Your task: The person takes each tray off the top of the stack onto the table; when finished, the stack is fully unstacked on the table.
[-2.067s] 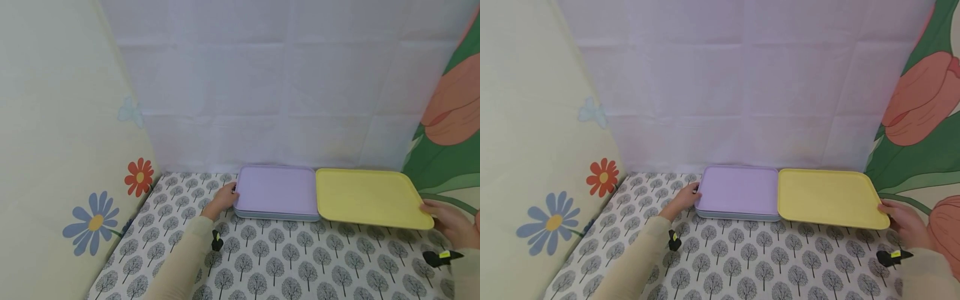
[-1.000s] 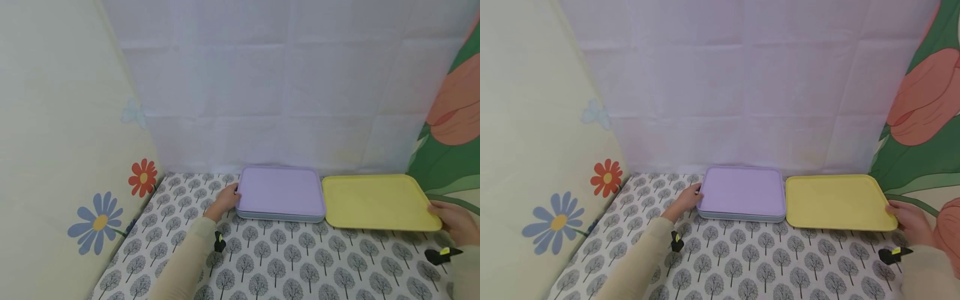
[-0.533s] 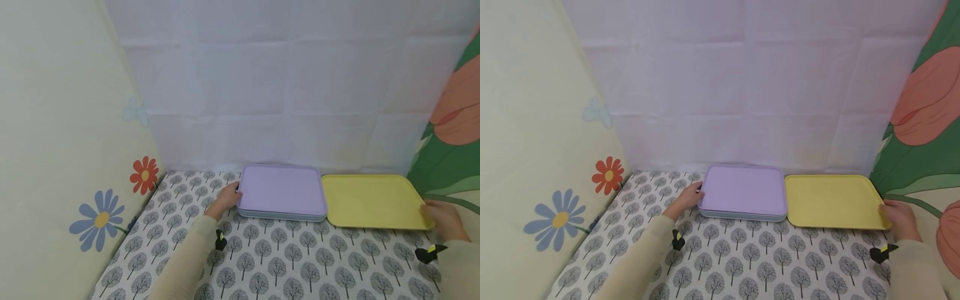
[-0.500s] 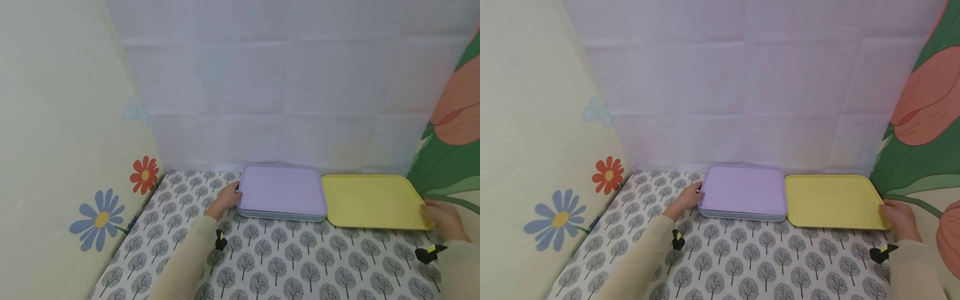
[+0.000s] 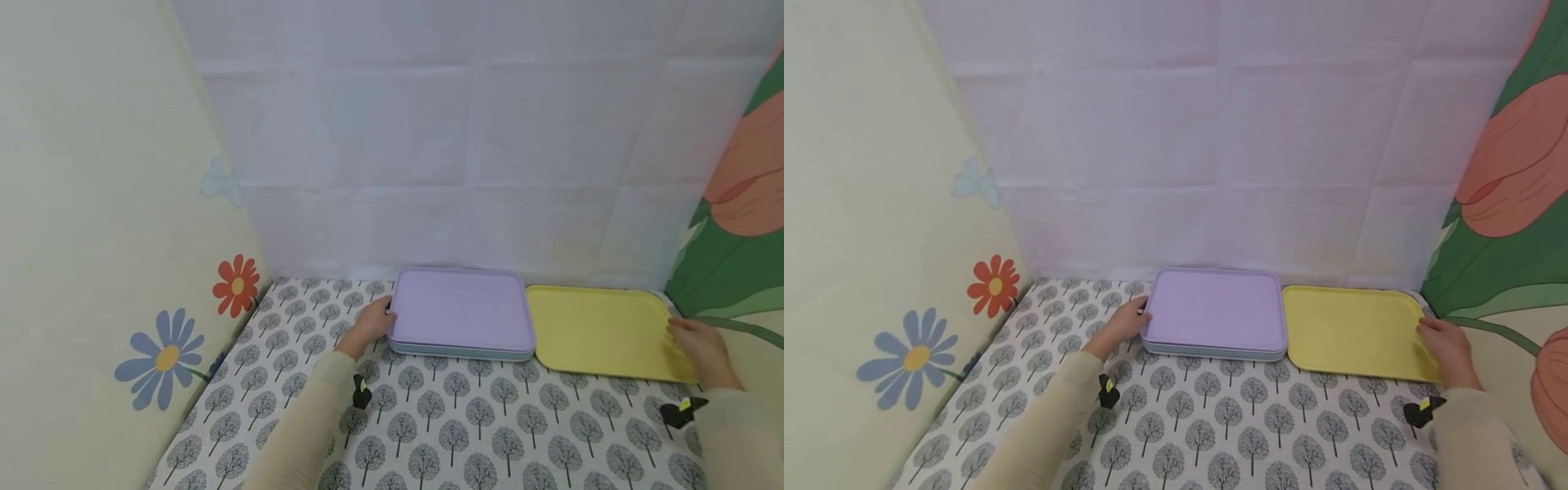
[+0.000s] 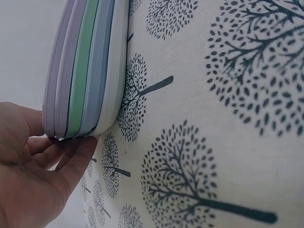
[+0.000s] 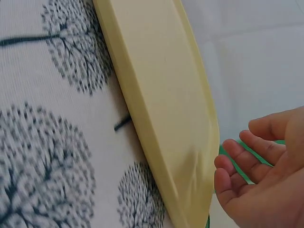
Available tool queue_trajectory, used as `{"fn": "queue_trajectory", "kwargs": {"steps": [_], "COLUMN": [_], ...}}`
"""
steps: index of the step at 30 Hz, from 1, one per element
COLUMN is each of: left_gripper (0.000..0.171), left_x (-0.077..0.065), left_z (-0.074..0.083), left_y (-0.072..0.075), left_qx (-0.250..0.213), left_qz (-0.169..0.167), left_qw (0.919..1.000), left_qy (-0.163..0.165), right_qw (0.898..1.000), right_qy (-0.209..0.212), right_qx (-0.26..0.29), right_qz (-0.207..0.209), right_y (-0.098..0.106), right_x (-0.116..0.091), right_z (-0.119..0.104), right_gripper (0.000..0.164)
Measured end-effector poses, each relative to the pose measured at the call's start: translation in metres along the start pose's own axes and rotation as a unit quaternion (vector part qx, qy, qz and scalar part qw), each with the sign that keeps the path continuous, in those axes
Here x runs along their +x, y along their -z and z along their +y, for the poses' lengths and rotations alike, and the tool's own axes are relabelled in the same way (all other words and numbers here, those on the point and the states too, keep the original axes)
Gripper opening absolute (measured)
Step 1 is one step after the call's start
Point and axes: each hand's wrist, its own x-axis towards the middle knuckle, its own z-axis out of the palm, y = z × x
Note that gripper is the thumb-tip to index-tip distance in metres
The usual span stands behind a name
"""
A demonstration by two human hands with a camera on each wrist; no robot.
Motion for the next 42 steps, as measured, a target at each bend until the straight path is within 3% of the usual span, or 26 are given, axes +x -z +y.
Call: {"fn": "queue_trajectory", "kwargs": {"steps": [10, 17, 29, 42], "left_gripper": [0.051, 0.050, 0.050, 0.050], "left_x": [0.001, 0.004, 0.001, 0.004], "left_z": [-0.002, -0.003, -0.003, -0.004], "left_y": [0.000, 0.000, 0.000, -0.001], "left_qx": [0.001, -0.005, 0.003, 0.009], "left_qz": [0.004, 0.010, 0.008, 0.008], "left_qw": [1.0000, 0.9999, 0.9998, 0.9997], "left_qy": [-0.006, -0.013, -0.019, -0.019], "right_qw": [0.997, 0.997, 0.997, 0.995], "right_qy": [0.056, 0.056, 0.056, 0.072], "right_qx": [-0.012, -0.008, -0.008, 0.016], "right_qz": [-0.047, -0.054, -0.048, -0.064], "right_y": [-0.045, -0.075, -0.117, -0.149], "right_x": [0.001, 0.003, -0.001, -0.003], "right_z": [-0.039, -0.062, -0.078, -0.088], "right_gripper": [0.063, 0.059, 0.055, 0.054]}}
